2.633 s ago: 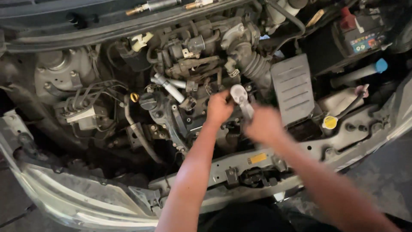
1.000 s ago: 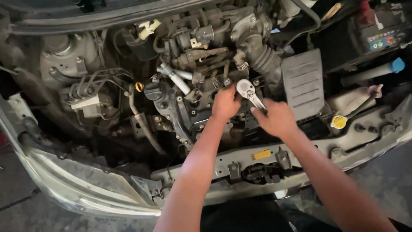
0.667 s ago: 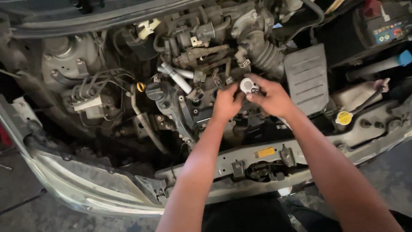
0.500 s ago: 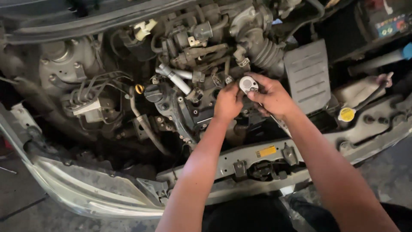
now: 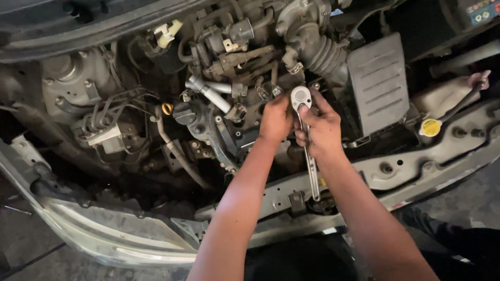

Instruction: Removing and inspecting ignition coils and spark plugs from a vehicle engine using a ratchet

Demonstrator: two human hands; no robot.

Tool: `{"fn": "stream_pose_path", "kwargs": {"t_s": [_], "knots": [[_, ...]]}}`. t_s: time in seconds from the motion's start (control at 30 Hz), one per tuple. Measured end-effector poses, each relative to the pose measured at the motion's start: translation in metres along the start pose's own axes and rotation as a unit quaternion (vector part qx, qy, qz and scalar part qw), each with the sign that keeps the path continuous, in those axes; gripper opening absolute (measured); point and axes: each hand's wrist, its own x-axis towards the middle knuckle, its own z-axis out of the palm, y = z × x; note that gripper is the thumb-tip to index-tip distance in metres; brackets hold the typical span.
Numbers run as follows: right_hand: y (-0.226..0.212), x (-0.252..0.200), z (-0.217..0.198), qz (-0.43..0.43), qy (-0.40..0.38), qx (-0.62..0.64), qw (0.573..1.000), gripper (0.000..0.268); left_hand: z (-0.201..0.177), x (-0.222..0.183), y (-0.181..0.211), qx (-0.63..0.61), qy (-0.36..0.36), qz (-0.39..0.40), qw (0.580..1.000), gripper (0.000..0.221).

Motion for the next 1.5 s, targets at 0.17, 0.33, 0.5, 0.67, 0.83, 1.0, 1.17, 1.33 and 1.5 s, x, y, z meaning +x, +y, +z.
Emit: {"fn": "stream_pose_path", "kwargs": {"t_s": [0.17, 0.33, 0.5, 0.67, 0.83, 1.0, 1.17, 1.33, 1.5], "knots": [[-0.011, 0.024, -0.03, -0.097, -0.042, -0.144, 0.984, 0.053, -0.008, 0.004, 0.014, 0.003, -0.015, 0.01, 1.0, 0.031], [-0.072, 0.031, -0.03, -0.302, -0.123, -0.813, 0.482, 0.075, -0.03, 0.007, 0.043, -0.063, -0.016, -0.011, 0.998, 0.024], [-0.065, 0.057, -0.054, -0.26, -0.23, -0.625, 0.7, 0.056, -0.015, 0.003, 0.021, -0.006, -0.043, -0.034, 0.998, 0.026], [-0.078, 0.04, -0.034, -0.142, -0.243, -0.462, 0.841, 0.048, -0.011, 0.0, 0.019, 0.03, -0.057, -0.04, 0.997, 0.03], [-0.047, 0.058, -0.043, -0.224, -0.176, -0.4, 0.871, 0.048, -0.002, -0.003, 0.007, 0.07, -0.047, -0.036, 0.996, 0.034], [-0.025, 0.042, -0.035, -0.2, -0.068, -0.38, 0.9, 0.047, -0.005, 0.0, 0.02, 0.102, -0.05, -0.042, 0.993, 0.039], [-0.015, 0.032, -0.031, -0.222, 0.005, -0.353, 0.909, 0.047, -0.001, -0.002, 0.013, 0.112, -0.053, -0.052, 0.991, 0.05], [-0.004, 0.027, -0.033, -0.195, 0.056, -0.297, 0.933, 0.045, -0.002, -0.002, 0.016, 0.123, -0.072, -0.068, 0.987, 0.061], [0.003, 0.022, -0.024, -0.177, 0.071, -0.226, 0.955, 0.045, -0.008, 0.0, 0.023, 0.12, -0.074, -0.083, 0.987, 0.059]]}}
